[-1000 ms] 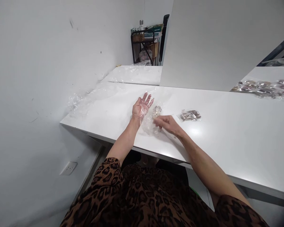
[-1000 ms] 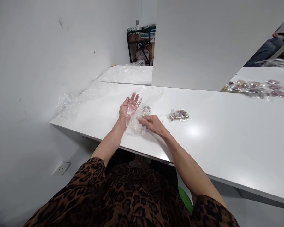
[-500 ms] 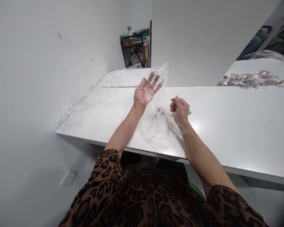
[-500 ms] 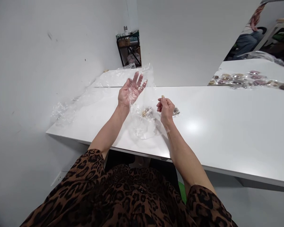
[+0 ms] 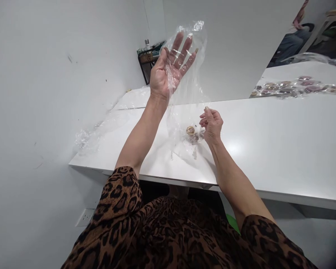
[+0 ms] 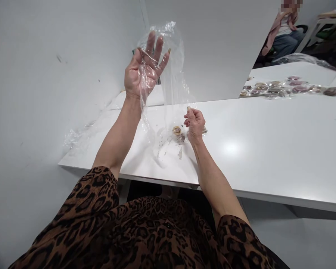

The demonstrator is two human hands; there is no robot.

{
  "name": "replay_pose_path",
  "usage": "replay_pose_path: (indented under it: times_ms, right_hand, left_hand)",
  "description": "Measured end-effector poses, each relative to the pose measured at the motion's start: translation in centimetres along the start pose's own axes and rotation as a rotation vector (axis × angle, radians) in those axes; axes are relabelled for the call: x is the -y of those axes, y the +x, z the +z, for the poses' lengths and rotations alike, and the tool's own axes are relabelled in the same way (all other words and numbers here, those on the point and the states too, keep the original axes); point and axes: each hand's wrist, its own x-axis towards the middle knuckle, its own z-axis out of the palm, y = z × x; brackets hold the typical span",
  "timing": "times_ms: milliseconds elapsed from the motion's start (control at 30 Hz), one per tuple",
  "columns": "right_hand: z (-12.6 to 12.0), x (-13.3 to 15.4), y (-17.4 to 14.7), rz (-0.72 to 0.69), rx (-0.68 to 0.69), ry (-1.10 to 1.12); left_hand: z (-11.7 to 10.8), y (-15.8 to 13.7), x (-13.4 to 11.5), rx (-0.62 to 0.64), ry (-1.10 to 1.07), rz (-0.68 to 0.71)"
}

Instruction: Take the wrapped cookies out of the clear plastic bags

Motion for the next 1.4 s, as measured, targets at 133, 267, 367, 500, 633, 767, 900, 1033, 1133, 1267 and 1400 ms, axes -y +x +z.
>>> replay_pose_path:
  times_ms: [133,267,367,500,633,767,900,1033,1133,1267,1400]
  right_hand:
    - [-0.2,-0.2,-0.1,-0.110,0.091,-0.123]
    - [-0.5,-0.7,-0.7,-0.157,0.203,-0.315]
    - [-0.7,-1.3,-1.0,-0.162,0.255,-0.399]
    - [-0.5,-1.8,-1.1,-0.108,0.317,-0.350]
    - [0.1,-1.5,-1.4,0.024,0.375,-0.105]
    - [0.7,-0.5,-2.0,0.109,0.422,0.017]
    - [1.0,0.5,-2.4,0.189,0.438,0.050]
    - [1.2,1.1,-2.8,0.294,0.540,0.093]
    - [1.2,1.1,-3.3,0.284,0.587,0.063]
    - [1.2,1.0,-3.5,0.266,0.541,0.021]
    - [1.0,1.0,-3.2,0.253,0.497,0.027]
  left_hand:
    - [1.5,0.4,-1.9,0.037,0.069,0.065]
    - [3.3,0.7,-3.6,0.086,0.047,0.128]
    - [4.8,0.3,-4.1,0.001,0.212,0.155]
    - [5.6,-1.8,-3.0,0.138,0.271,0.096]
    - [4.5,-4.6,-0.6,0.175,0.037,-0.040]
    - [1.2,-6.3,2.1,-0.044,-0.013,-0.212]
    - [-3.7,-7.2,4.7,-0.262,0.120,-0.299]
    - [-8.0,-8.3,6.6,-0.344,0.364,-0.313]
    - [-10.0,-9.2,7.2,-0.364,0.466,-0.323]
    - [-12.4,-10.4,7.1,-0.411,0.488,-0.364]
    - [-14.3,-12.0,7.1,-0.476,0.545,-0.403]
